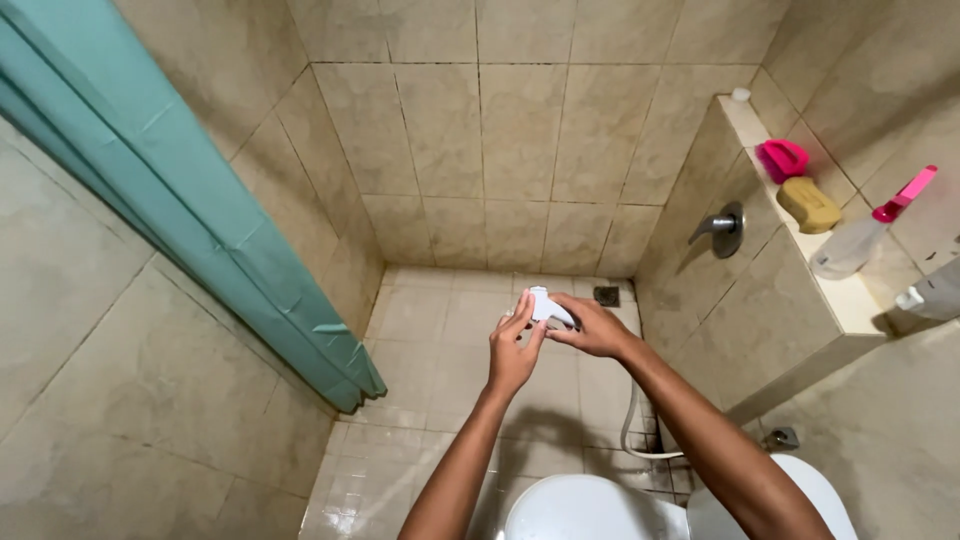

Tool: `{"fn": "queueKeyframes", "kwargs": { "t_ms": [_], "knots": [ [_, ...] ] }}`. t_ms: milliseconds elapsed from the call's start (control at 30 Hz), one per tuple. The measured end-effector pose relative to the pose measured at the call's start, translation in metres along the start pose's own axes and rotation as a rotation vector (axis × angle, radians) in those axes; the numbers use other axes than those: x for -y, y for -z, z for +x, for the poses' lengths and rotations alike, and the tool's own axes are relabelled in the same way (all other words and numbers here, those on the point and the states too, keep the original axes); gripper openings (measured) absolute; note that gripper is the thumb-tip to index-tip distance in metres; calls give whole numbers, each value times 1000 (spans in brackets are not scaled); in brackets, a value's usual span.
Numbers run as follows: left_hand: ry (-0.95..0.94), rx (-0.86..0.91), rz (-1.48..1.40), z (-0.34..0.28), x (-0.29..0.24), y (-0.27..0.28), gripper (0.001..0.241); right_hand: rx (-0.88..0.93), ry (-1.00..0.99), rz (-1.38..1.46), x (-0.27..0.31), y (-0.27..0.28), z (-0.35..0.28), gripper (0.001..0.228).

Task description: The person uses a handheld bidet sprayer to rinse the floor and the toilet bowl in a tiled bathroom. The person directs the water stream across the floor tiles and into the toilet, moving the sprayer around to cover different areas.

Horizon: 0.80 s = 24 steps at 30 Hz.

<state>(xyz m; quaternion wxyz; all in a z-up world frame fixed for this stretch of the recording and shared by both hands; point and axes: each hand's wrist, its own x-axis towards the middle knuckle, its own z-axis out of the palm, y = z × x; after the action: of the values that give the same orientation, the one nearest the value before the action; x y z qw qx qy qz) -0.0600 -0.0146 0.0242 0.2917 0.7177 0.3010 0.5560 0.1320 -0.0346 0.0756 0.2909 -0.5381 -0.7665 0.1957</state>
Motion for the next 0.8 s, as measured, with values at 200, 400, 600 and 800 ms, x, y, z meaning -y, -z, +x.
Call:
{"fn": "queueKeyframes", "kwargs": {
  "t_ms": [200,400,600,800],
  "knots": [
    [8,-46,-9,13,4,-5,48,-45,29,-152,-4,6,11,66],
    [-18,-45,17,15,13,-7,46,-36,4,-133,0,9,10,60],
    [4,-43,2,11,18,-11,47,-58,6,-179,-14,1,7,54],
    [24,-29,-7,8,16,-12,48,-37,-49,-120,-1,4,1,57]
  ]
}}
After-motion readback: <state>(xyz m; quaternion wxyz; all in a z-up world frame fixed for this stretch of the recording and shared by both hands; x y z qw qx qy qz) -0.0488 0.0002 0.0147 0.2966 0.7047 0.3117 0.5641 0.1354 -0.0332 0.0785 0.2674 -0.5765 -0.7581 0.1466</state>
